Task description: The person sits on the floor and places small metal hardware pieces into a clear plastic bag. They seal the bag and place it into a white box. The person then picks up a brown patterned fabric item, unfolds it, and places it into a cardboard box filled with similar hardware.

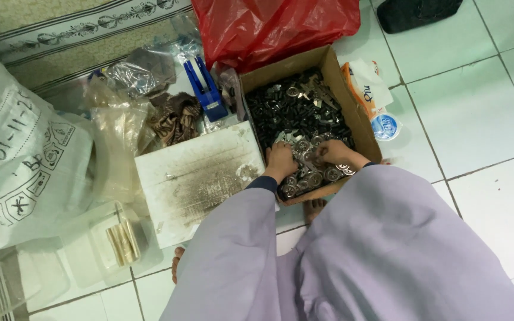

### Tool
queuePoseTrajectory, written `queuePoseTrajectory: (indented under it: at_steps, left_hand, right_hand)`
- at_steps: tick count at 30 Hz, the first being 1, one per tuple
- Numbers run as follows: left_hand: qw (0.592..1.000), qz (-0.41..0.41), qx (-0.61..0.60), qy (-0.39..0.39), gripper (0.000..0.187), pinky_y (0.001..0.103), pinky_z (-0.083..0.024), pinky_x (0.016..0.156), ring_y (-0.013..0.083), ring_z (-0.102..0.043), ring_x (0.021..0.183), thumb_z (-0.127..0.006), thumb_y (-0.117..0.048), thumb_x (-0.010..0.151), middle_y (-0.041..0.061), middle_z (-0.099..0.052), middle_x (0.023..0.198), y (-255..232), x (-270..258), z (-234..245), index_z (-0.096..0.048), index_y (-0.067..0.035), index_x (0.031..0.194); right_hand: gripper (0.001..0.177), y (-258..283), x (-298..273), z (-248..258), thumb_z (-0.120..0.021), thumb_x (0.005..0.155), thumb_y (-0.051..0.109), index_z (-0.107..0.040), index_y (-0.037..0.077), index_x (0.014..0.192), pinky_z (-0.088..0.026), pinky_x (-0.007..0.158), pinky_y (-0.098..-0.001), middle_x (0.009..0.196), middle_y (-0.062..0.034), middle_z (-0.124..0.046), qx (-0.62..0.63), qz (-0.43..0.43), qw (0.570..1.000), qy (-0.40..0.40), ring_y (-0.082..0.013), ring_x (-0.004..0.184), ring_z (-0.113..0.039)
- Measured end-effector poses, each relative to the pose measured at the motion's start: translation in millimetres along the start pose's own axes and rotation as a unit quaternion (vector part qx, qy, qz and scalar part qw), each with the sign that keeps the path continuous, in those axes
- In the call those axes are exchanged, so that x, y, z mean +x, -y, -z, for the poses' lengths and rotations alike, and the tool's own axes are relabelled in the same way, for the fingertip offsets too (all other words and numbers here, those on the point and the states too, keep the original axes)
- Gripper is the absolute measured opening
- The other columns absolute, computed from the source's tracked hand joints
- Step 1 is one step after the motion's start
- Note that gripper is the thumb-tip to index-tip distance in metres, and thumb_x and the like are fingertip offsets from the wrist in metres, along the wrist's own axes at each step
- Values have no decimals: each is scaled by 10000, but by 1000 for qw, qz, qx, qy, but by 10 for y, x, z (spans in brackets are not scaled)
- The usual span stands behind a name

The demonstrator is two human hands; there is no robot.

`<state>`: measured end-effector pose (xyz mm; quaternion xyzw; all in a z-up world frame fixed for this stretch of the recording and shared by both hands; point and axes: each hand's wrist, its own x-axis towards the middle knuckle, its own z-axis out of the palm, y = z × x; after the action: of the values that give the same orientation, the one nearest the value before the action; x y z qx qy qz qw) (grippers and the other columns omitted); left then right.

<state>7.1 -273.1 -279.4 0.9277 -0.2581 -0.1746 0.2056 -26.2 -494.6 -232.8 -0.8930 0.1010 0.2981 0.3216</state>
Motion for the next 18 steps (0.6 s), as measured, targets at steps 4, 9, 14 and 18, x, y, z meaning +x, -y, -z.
queuePoseTrajectory:
  at_steps: [4, 9, 14, 18]
  left_hand:
    - [999, 32, -41, -1, 575, 519, -429, 890, 394, -528, 1183, -676, -332, 698, 184, -578, 1174, -59, -18, 190, -614, -21, 1177]
    - [970, 92, -223, -31, 479, 514, -498, 896, 396, -658, 1120, -631, -324, 804, 171, -699, 1077, -134, -48, 441, -514, -105, 1214]
    - [973, -3, -218, -75, 542, 539, -538, 929, 435, -653, 1119, -590, -371, 847, 242, -690, 1123, -357, -244, 810, -598, -38, 1275]
    - [967, -17, -253, 0, 485, 486, -559, 941, 409, -666, 1127, -454, -351, 998, 250, -679, 1179, -418, -294, 798, -607, -5, 1302]
  right_hand:
    - [307, 309, -302, 207, -832, 740, 257, -751, 84, 982, -506, 789, -380, 871, -101, -732, 193, -28, 980, -41, -258, 876, -665]
    - [389, 686, -668, 344, -787, 843, 167, -662, -16, 1162, -527, 631, -278, 880, -72, -622, 398, -72, 914, -30, -164, 761, -607]
    - [440, 503, -429, 91, -817, 823, 181, -662, -8, 1189, -571, 660, -315, 944, -133, -680, 413, -50, 908, -54, -217, 856, -684]
    - [409, 639, -467, 65, -773, 895, 252, -679, 14, 1215, -567, 835, -411, 1070, -171, -732, 391, -44, 917, -69, -280, 1085, -693]
